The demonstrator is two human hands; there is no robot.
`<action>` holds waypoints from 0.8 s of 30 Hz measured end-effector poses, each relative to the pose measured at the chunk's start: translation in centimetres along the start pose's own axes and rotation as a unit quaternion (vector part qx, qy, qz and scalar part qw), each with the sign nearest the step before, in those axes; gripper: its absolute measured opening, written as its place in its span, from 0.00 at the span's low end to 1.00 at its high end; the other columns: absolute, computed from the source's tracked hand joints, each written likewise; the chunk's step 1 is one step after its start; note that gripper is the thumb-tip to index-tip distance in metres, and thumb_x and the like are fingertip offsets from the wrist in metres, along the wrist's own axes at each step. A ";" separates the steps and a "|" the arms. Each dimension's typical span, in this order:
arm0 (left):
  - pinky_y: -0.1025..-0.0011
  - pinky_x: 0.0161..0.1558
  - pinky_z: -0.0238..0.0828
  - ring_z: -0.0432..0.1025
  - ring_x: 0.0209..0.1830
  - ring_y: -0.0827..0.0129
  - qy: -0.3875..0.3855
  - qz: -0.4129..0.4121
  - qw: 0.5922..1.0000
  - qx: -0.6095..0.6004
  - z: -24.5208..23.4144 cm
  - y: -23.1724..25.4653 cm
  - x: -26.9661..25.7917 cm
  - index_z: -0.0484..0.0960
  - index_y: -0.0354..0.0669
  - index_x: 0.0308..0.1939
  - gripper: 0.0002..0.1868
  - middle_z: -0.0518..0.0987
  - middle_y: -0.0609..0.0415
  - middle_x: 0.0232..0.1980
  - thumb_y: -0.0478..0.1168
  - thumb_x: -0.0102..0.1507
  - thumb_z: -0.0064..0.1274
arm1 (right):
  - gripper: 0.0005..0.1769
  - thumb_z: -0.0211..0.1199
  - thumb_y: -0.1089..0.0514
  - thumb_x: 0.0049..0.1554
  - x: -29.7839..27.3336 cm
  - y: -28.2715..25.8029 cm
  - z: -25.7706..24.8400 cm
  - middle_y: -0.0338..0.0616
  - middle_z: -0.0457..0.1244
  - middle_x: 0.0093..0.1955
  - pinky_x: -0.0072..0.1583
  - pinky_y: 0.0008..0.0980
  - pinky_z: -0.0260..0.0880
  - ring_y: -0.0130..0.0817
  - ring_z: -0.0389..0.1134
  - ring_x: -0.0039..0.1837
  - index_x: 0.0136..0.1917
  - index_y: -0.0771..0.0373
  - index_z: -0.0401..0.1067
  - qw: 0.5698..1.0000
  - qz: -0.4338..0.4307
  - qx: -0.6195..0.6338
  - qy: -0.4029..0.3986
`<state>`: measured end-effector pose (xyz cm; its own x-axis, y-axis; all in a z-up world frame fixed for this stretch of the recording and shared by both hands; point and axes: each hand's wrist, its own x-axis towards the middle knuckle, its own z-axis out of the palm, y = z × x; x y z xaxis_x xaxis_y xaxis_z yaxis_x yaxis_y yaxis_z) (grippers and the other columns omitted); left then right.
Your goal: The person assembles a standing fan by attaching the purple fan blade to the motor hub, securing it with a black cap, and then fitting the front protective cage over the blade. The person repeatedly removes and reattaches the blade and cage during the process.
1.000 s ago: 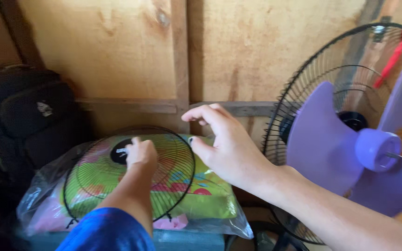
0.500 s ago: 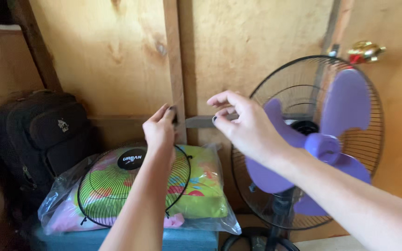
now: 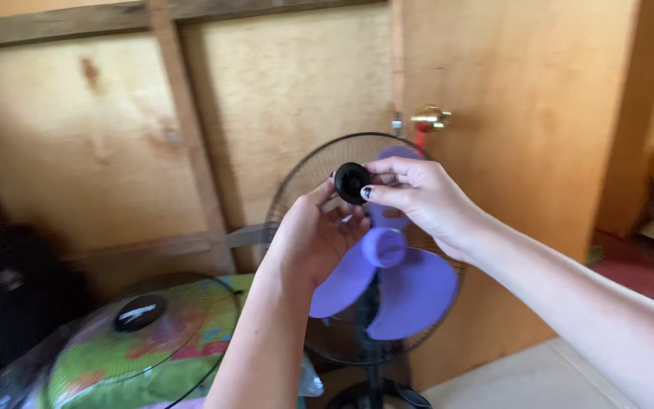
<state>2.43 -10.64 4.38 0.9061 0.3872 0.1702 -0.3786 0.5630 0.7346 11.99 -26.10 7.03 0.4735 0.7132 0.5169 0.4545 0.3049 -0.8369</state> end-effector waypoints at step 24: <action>0.60 0.48 0.82 0.79 0.41 0.56 0.026 0.043 0.996 0.077 4.0 -6.5 2.1 0.75 0.27 0.52 0.16 0.80 0.41 0.46 0.35 0.69 0.36 | 0.15 0.62 0.62 0.58 -2.5 3.4 -5.0 0.45 0.70 0.57 0.60 0.29 0.68 0.25 0.70 0.58 0.60 0.63 0.74 0.996 0.030 0.013 0.080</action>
<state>7.53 -16.41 2.54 0.8592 0.4688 0.2049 -0.4167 0.4087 0.8120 16.12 -30.03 3.75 0.6150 0.6210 0.4859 0.4025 0.2826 -0.8707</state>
